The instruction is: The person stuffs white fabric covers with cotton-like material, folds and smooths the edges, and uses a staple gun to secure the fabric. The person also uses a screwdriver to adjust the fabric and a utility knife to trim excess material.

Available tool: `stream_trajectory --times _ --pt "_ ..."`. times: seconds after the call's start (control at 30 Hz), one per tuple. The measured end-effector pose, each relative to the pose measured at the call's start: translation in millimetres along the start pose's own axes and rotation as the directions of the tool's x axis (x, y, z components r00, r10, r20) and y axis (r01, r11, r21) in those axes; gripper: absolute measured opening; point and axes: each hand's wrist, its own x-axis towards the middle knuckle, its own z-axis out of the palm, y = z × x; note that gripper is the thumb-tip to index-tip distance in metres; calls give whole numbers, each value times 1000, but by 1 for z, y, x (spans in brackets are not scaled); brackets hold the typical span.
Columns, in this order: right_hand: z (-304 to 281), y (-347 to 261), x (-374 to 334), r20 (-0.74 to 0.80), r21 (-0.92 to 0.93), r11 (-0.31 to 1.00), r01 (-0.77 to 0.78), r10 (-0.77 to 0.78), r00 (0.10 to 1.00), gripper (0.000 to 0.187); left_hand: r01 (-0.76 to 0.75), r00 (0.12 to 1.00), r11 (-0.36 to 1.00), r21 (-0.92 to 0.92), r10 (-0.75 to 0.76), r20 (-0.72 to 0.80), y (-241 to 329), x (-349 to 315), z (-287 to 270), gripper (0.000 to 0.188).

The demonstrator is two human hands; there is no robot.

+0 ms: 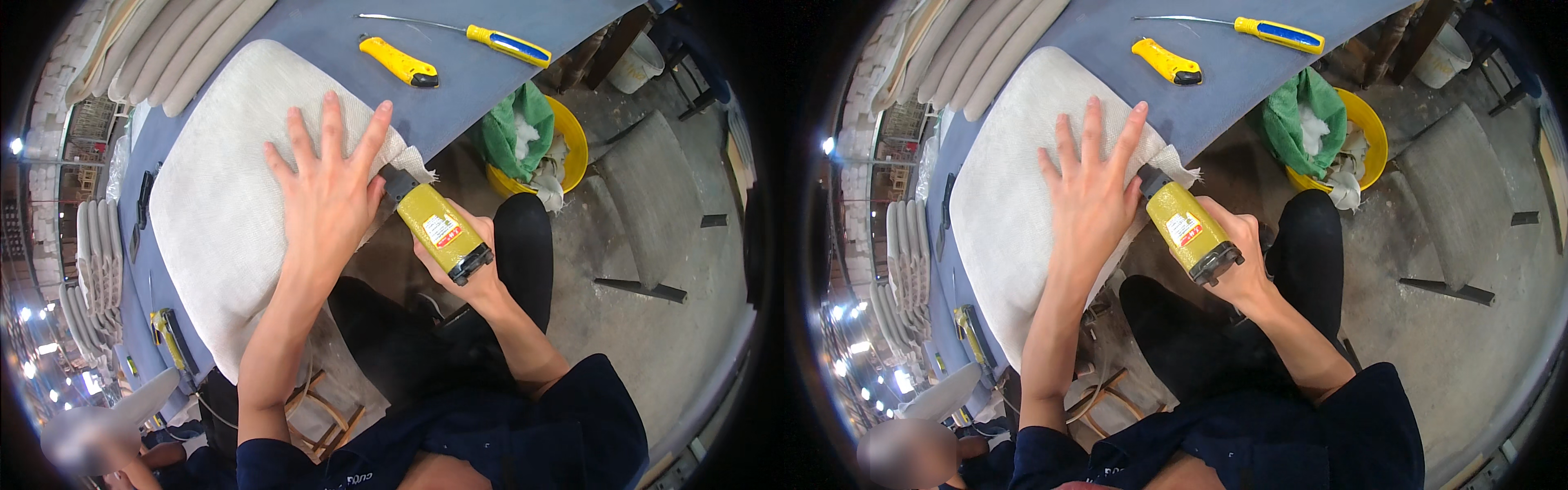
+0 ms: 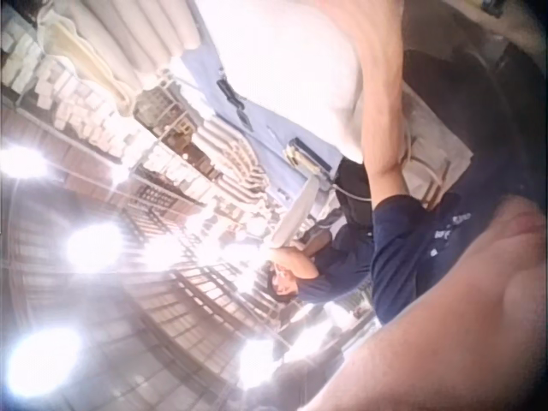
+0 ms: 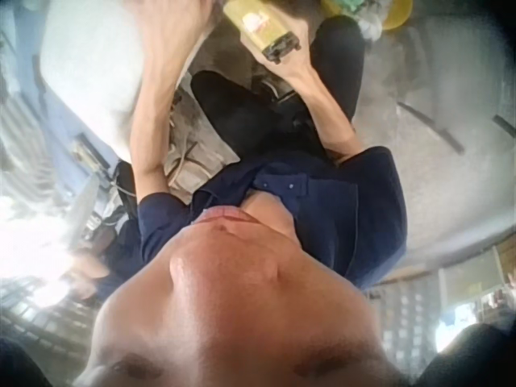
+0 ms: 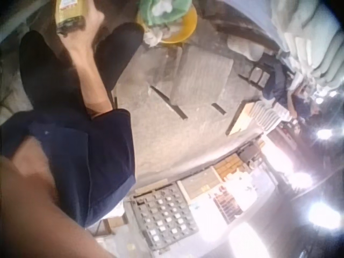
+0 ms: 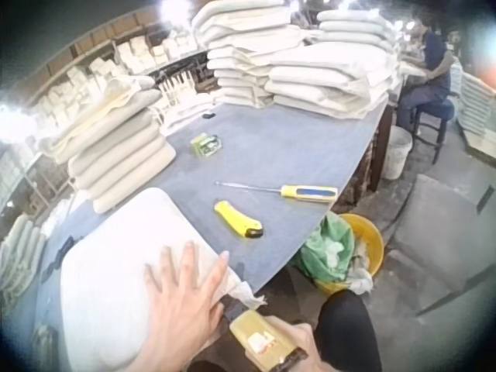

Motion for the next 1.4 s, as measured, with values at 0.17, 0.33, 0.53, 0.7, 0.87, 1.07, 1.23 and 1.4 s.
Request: stream_trajectory --times 0.17,0.33,0.53,0.7,0.87,1.07,1.23,1.4 --pt "-4 17 5 43 -76 994 78 -75 996 35 15 1000 1000 4 -15 26 3 -1 -1 97" --pt "0 10 4 -5 -25 997 68 -68 998 38 1 1000 1000 -1 -1 -15 -4 0 1 97" --pt "-5 1 3 51 -71 997 21 -17 999 29 -26 999 1000 0 26 -45 -5 0 3 102" --pt "-9 5 -3 86 -189 982 4 12 996 39 -14 1000 1000 6 14 -13 -2 -3 3 104" --pt "-7 25 -21 28 -309 946 97 -93 995 72 3 1000 999 -33 -3 -13 1 -7 -2 106" --pt "-9 12 4 37 39 999 -15 14 999 45 -62 990 966 -251 90 104 -30 1 -17 76" --pt "-4 1 11 1 122 977 -175 176 984 25 112 993 943 -315 -93 75 -103 23 25 53" --pt "-5 21 1 7 194 962 -191 194 981 21 96 995 987 -132 -100 -25 -53 -4 20 53"
